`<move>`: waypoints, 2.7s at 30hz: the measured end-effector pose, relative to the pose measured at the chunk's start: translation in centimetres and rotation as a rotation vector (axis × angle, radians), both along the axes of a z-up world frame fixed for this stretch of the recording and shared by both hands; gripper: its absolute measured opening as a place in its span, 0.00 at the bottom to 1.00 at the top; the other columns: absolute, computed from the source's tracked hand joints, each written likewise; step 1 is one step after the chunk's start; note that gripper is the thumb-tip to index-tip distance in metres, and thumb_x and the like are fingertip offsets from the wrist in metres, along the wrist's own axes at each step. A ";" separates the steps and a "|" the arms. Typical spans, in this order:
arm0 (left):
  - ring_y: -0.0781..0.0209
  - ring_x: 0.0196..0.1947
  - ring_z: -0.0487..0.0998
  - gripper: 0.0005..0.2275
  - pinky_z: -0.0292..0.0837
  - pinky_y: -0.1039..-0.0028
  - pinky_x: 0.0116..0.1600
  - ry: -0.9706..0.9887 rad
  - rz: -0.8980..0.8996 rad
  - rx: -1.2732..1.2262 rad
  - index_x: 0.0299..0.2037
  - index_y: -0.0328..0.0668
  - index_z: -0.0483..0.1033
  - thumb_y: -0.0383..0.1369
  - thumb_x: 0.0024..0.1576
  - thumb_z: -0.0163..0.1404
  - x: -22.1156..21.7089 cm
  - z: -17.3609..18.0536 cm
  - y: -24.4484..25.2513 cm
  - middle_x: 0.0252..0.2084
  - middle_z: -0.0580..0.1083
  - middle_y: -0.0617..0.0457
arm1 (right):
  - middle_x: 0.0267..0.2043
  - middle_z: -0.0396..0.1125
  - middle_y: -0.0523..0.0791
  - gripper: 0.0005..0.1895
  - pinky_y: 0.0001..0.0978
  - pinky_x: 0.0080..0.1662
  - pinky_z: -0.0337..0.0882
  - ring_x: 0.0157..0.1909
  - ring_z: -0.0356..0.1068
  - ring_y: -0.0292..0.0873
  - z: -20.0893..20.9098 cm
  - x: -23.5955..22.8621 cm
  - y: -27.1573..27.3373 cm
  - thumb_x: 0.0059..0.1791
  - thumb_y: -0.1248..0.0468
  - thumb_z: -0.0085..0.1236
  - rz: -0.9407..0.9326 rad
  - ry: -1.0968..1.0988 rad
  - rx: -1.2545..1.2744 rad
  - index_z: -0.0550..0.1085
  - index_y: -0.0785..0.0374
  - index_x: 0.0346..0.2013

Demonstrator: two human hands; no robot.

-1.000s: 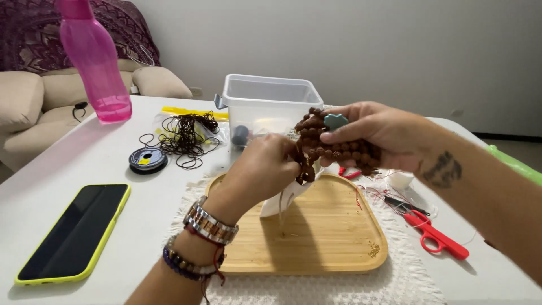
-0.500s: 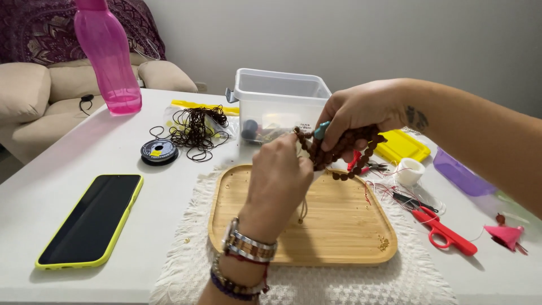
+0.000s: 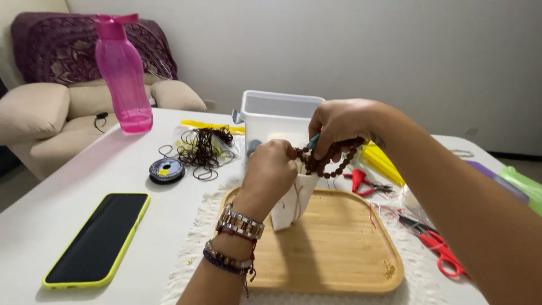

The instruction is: The person is organizing jewelry by inspecting a beaded necklace and placing it into a small white drawstring pouch on a wooden tray.

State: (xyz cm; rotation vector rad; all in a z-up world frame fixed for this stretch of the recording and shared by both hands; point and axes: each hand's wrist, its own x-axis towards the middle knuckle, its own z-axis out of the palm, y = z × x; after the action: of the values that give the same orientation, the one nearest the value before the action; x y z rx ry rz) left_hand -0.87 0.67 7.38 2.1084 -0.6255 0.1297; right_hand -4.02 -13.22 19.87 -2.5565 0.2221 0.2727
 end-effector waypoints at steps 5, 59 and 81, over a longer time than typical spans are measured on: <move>0.31 0.46 0.81 0.15 0.79 0.48 0.49 0.006 -0.005 -0.009 0.47 0.39 0.81 0.30 0.53 0.46 0.6 -0.6 -0.9 0.41 0.79 0.35 | 0.24 0.72 0.61 0.18 0.39 0.24 0.74 0.23 0.76 0.56 -0.4 3.3 0.4 0.35 0.75 0.71 0.062 0.099 -0.113 0.77 0.77 0.37; 0.56 0.19 0.81 0.19 0.80 0.73 0.28 0.223 -0.127 -0.559 0.49 0.25 0.78 0.23 0.48 0.45 0.5 -1.9 1.9 0.31 0.78 0.40 | 0.45 0.72 0.53 0.19 0.41 0.51 0.78 0.45 0.74 0.48 -6.5 -3.4 0.9 0.43 0.72 0.64 0.101 -0.365 0.441 0.76 0.72 0.48; 0.72 0.18 0.71 0.07 0.68 0.81 0.26 0.018 -0.150 -0.629 0.42 0.43 0.85 0.33 0.60 0.55 0.8 -1.7 2.6 0.25 0.78 0.55 | 0.52 0.70 0.47 0.10 0.34 0.34 0.81 0.40 0.78 0.47 -10.8 -4.3 -3.5 0.41 0.70 0.65 0.211 -0.804 -0.023 0.83 0.57 0.36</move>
State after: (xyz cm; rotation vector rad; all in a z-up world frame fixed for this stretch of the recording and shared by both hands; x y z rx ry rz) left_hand -0.05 3.29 5.63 1.4517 -0.6298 0.1941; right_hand -8.30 -16.76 9.05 -2.4922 -0.3488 -0.6799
